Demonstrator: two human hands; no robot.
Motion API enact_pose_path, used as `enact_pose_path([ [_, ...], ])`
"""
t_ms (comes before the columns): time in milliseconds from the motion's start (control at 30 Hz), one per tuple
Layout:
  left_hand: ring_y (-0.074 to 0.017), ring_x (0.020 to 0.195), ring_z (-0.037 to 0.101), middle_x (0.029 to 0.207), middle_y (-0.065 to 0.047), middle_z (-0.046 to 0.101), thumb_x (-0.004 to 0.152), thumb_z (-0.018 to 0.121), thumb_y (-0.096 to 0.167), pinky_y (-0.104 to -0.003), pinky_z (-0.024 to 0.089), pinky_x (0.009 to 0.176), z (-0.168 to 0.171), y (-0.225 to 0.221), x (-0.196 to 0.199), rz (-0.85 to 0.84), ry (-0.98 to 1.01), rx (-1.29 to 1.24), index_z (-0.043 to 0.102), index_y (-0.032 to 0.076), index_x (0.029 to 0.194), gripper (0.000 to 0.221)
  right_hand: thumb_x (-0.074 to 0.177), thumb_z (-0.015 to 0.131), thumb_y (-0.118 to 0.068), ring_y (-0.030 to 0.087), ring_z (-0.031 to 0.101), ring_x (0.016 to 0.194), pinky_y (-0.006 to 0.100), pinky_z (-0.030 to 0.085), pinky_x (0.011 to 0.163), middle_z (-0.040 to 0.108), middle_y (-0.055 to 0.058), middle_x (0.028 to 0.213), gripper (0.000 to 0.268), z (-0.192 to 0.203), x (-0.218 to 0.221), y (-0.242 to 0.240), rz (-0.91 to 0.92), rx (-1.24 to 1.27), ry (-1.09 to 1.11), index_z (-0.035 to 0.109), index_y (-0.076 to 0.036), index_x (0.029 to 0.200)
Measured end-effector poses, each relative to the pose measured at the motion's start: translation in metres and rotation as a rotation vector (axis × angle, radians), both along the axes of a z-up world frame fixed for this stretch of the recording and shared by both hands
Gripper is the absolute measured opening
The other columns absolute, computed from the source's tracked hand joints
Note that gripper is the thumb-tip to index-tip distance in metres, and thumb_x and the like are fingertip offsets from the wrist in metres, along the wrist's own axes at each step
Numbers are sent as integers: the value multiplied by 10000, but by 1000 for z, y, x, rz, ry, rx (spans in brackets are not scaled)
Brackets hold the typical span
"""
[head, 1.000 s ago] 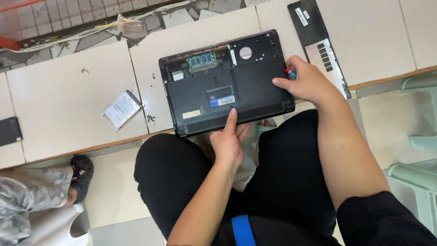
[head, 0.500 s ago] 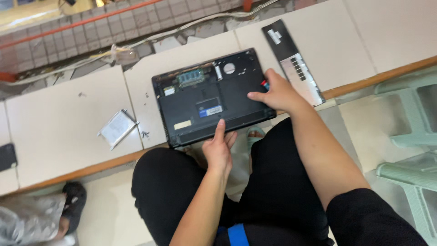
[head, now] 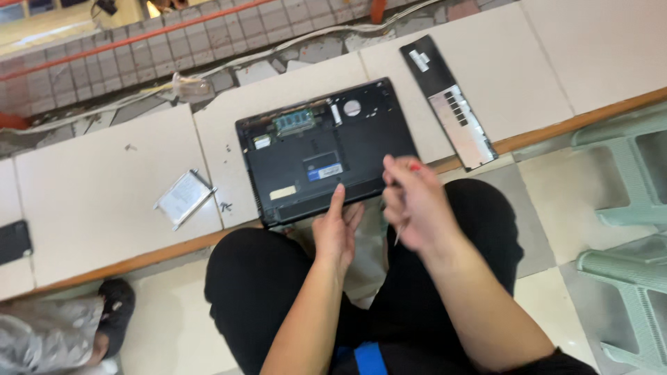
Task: The person removes a hard drive and a battery from a laptop. They then use a screwdriver to remove several screws from the bottom case of the laptop.
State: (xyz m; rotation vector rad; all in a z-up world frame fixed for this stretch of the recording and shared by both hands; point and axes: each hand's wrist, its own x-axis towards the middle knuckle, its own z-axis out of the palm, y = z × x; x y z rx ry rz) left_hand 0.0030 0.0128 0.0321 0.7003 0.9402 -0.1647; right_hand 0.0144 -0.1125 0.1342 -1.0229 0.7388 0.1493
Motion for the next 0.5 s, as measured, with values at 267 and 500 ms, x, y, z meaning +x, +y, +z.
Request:
enact_pose_path([
  [267,-658,1313,707,1307,-364,734,986,967,201,-748,529,1161,5,24,-6,78,18,75,649,-189,1397,649,1135,763,-566,110,364,462,246,181,397,566,56,907,523,-70,-20,29,-282,-31,247,521,-106,1076],
  [500,-626,1223,765,1226,-318,800,985,962,147,-721,593,1105,1,21,-6,62,-3,112,726,-128,1323,496,1113,868,-407,131,381,362,263,247,356,416,11,609,489,-139,2,26,-434,-175,107,558,-57,972],
])
